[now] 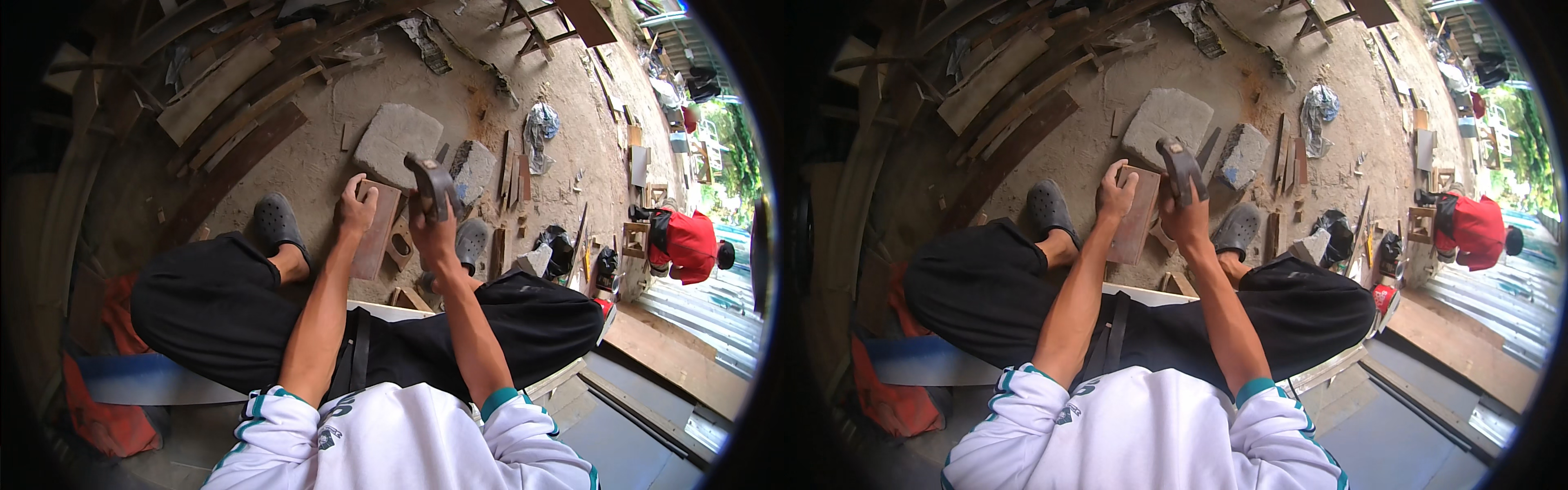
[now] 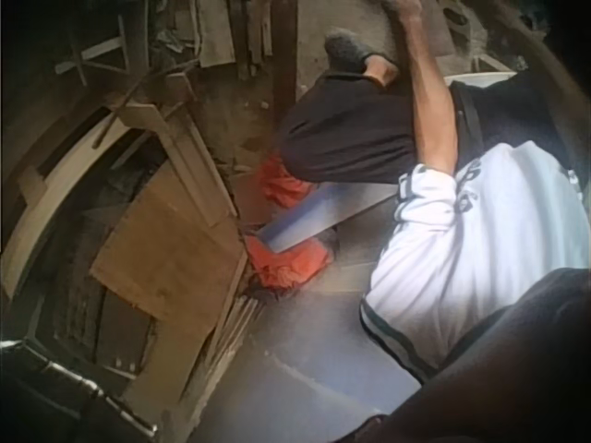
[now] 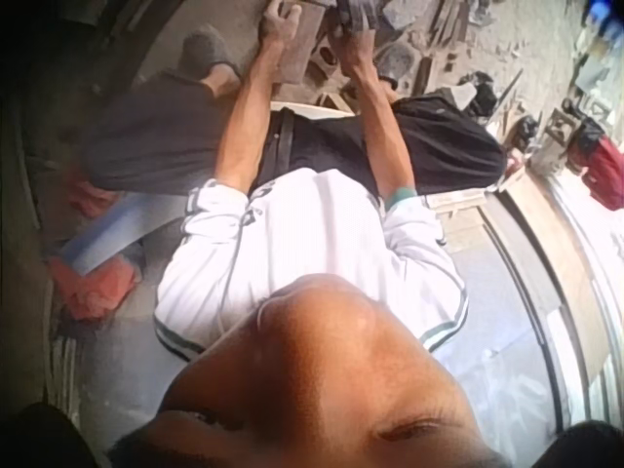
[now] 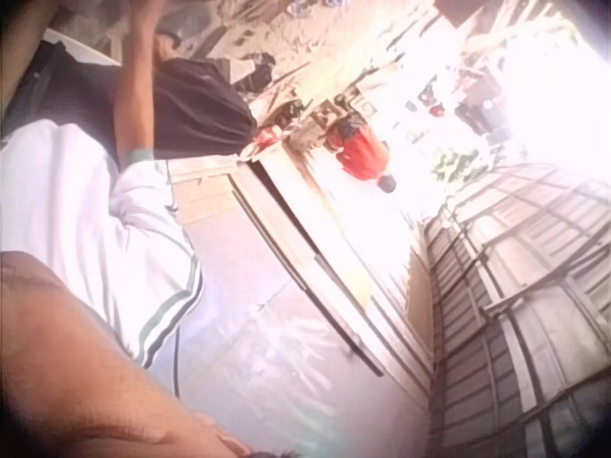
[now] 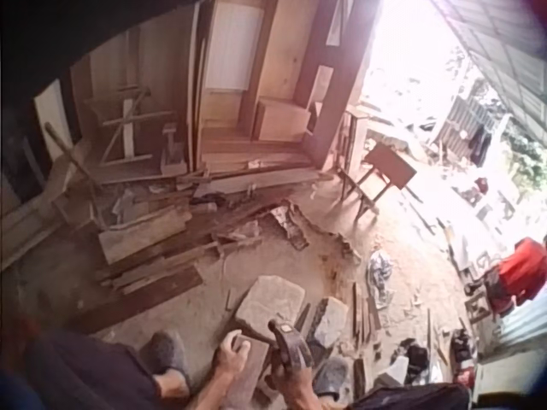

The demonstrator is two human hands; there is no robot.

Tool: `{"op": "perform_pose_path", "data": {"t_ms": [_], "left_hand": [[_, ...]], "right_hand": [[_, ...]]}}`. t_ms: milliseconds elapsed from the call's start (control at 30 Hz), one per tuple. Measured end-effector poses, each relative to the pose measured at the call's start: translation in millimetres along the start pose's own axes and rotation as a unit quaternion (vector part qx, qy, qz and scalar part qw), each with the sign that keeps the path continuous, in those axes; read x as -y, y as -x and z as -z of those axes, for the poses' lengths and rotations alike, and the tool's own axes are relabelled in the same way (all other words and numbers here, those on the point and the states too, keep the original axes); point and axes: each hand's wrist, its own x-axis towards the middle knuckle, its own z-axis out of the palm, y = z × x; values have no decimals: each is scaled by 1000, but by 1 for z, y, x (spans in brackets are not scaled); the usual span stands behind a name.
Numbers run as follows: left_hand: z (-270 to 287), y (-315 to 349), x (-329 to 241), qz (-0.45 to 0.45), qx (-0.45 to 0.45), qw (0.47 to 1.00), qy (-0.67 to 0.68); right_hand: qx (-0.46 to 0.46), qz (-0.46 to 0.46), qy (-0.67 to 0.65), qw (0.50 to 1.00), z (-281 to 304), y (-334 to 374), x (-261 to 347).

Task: The person assembles a small wooden box by hand. They fit the side panels together, use a hammer to tap the joints into place, and then insert a flat wooden base panel to complete the structure.

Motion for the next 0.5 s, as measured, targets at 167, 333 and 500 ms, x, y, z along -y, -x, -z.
{"op": "perform_pose_path", "data": {"t_ms": [167, 333, 500], "left_hand": [[-7, 0, -1, -2, -6, 1000, 15], [-6, -5, 10, -29, -25, 999, 25], [-5, 0, 1, 0, -2, 1000, 29]], "right_hand": [[211, -169, 85, 959, -3, 26, -57], [150, -136, 27, 979, 2, 7, -35], [96, 51, 27, 994, -7, 16, -48]]}}
